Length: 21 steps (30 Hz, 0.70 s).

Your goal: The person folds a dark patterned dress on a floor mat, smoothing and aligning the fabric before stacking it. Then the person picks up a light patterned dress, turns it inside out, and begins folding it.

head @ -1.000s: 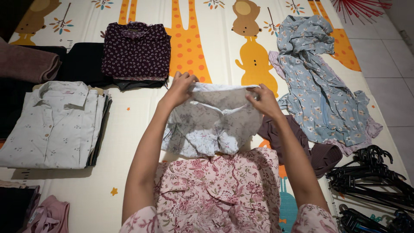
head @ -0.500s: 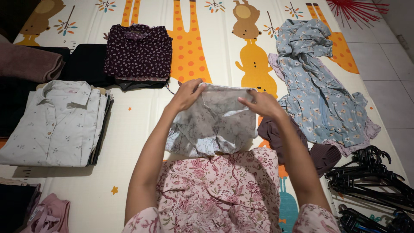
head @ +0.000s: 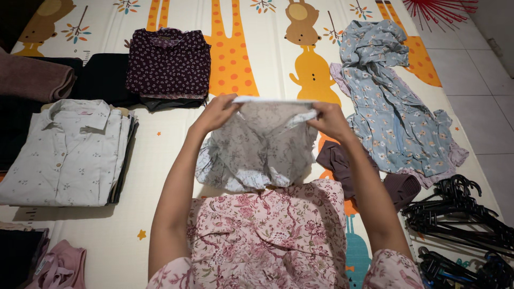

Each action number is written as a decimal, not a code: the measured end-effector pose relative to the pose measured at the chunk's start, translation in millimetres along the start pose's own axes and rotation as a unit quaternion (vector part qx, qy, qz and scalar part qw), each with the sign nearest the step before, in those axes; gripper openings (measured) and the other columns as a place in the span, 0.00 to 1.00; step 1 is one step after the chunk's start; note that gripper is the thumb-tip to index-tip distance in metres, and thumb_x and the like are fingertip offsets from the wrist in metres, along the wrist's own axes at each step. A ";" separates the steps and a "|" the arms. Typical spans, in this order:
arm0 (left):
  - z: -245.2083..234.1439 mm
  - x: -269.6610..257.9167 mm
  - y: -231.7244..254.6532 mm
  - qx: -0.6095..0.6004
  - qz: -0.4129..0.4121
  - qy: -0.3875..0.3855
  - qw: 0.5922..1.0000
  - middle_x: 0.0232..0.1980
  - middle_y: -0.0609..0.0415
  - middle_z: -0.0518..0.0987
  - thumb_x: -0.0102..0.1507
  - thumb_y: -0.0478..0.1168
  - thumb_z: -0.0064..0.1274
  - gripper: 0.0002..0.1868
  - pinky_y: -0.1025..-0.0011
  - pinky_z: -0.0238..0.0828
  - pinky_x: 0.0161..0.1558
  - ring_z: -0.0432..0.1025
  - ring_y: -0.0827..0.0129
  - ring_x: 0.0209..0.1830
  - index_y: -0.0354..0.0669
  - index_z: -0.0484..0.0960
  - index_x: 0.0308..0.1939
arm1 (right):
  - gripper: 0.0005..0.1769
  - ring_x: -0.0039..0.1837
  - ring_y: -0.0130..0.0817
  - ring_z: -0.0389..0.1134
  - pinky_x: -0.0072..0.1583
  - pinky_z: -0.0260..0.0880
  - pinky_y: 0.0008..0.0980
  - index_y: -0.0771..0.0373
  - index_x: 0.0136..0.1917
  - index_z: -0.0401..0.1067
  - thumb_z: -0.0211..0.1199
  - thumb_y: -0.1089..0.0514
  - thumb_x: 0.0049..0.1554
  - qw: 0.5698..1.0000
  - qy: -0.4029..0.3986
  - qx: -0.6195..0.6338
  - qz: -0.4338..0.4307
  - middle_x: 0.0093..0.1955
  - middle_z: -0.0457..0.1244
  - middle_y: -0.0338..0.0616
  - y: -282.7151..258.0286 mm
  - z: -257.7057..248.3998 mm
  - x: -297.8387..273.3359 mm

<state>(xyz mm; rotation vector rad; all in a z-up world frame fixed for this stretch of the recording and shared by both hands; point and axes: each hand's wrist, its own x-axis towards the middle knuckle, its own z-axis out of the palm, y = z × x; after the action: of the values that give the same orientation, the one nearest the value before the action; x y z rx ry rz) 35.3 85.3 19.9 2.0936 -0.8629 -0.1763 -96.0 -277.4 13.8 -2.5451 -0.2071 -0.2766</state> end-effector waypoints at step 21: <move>-3.0 8.3 -8.1 -0.033 -0.007 -0.037 0.999 0.46 0.50 0.76 0.58 0.39 0.67 0.19 0.64 0.70 0.44 0.69 0.61 0.39 0.42 0.78 0.50 | 0.09 0.53 0.65 0.67 0.51 0.65 0.56 0.60 0.61 0.63 0.49 0.57 0.69 0.977 0.167 0.017 0.135 0.49 0.67 0.64 72.7 27.4 11.9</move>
<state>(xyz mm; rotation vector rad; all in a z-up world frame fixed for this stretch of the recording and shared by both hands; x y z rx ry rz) 47.0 85.3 17.1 2.0439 -0.8740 -0.2865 -65.4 -321.3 -43.7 -2.4096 0.2584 -0.5787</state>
